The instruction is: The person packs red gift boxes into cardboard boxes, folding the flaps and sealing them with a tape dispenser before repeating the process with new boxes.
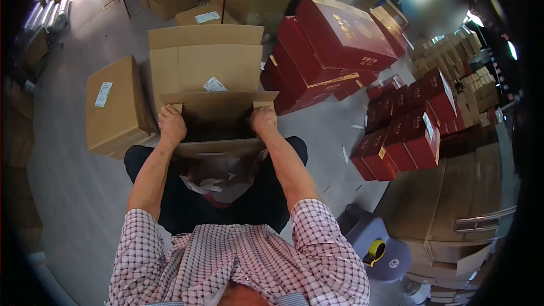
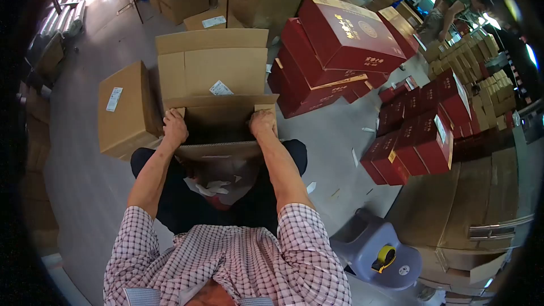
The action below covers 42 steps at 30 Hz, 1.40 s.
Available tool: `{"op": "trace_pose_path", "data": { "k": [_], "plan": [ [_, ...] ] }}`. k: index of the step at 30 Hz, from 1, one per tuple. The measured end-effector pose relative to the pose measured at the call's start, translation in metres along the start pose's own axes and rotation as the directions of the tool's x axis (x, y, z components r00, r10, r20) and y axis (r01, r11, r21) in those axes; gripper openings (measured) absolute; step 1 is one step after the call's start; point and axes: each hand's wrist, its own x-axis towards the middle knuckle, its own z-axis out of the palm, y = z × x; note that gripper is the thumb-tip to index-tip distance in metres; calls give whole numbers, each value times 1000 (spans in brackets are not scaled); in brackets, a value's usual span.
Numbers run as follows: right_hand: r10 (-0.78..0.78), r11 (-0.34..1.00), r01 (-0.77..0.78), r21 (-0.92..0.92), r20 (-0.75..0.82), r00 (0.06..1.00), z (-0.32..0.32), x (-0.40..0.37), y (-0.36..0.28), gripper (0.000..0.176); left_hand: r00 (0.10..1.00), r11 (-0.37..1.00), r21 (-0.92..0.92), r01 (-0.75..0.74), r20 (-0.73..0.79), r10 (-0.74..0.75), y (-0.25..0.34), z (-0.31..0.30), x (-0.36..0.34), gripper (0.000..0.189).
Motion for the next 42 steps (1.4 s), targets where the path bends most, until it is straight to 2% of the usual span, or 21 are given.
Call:
{"op": "trace_pose_path", "data": {
  "k": [3,6,8,11,13,15,16,19,21,22,25,28,30,31,32,35,36,38,39,40,42],
  "plan": [
    [-173,982,163,-93,-116,978,10,-8,10,28,996,1000,23,17,-83,-15,0,20,4,69],
    [-7,990,11,139,-28,1000,-7,-13,7,37,1000,1000,-17,14,-9,-14,-5,28,11,73],
    [-67,963,74,257,-36,997,-10,-20,22,60,999,997,-73,-16,45,20,-12,41,16,75],
    [-150,952,164,259,-74,986,-11,-34,37,69,993,994,-110,8,115,5,-11,34,18,79],
    [-195,939,167,301,66,979,-36,-55,45,76,990,994,-111,0,138,15,-18,45,23,81],
    [-276,894,191,405,162,947,-62,-77,54,82,994,984,-153,-94,45,102,-38,82,32,85],
    [-307,875,206,438,173,936,-59,-80,53,85,964,984,-125,-127,216,152,-34,33,24,91],
    [-461,792,324,517,158,873,-44,-97,54,93,942,952,-282,-117,272,197,-32,-3,17,105],
    [-505,833,432,345,157,849,-39,-112,51,92,942,944,-315,-96,277,188,-34,1,19,103],
    [-500,819,475,321,-8,866,-28,-115,46,88,938,943,-322,-86,292,185,-29,-16,15,98],
    [-455,839,477,261,-142,879,-14,-104,40,85,923,936,-344,-79,330,199,-35,-17,21,91],
    [-478,840,505,197,-173,861,-12,-97,40,83,900,925,-371,-80,372,227,-39,-29,20,80],
    [-514,822,540,180,-173,840,-19,-88,45,84,932,918,-355,-177,238,272,-53,4,24,73],
    [-529,813,554,179,-172,831,-22,-83,44,84,938,913,-337,-229,174,300,-50,-12,21,70],
    [-535,804,552,222,-138,834,-16,-70,43,84,887,919,-371,-130,371,276,-49,-31,24,75],
    [-488,818,478,321,-53,871,-30,-61,43,82,850,865,-489,-115,402,340,-57,-45,29,69],
    [-462,835,451,316,-43,886,-25,-50,40,81,909,860,-483,-167,263,324,-69,-8,31,55],
    [-382,853,412,322,-153,911,-21,-49,39,84,879,787,-617,-3,374,296,-59,-47,29,42],
    [-395,833,404,379,-107,913,-34,-51,37,84,847,851,-507,-141,382,368,-61,-58,32,39],
    [-370,819,512,259,-444,816,5,-36,33,80,828,800,-496,-337,248,502,-70,-52,31,42],
    [-367,802,557,216,-557,745,37,-14,24,80,850,787,-615,-52,387,358,-72,-70,24,49]
  ]
}}
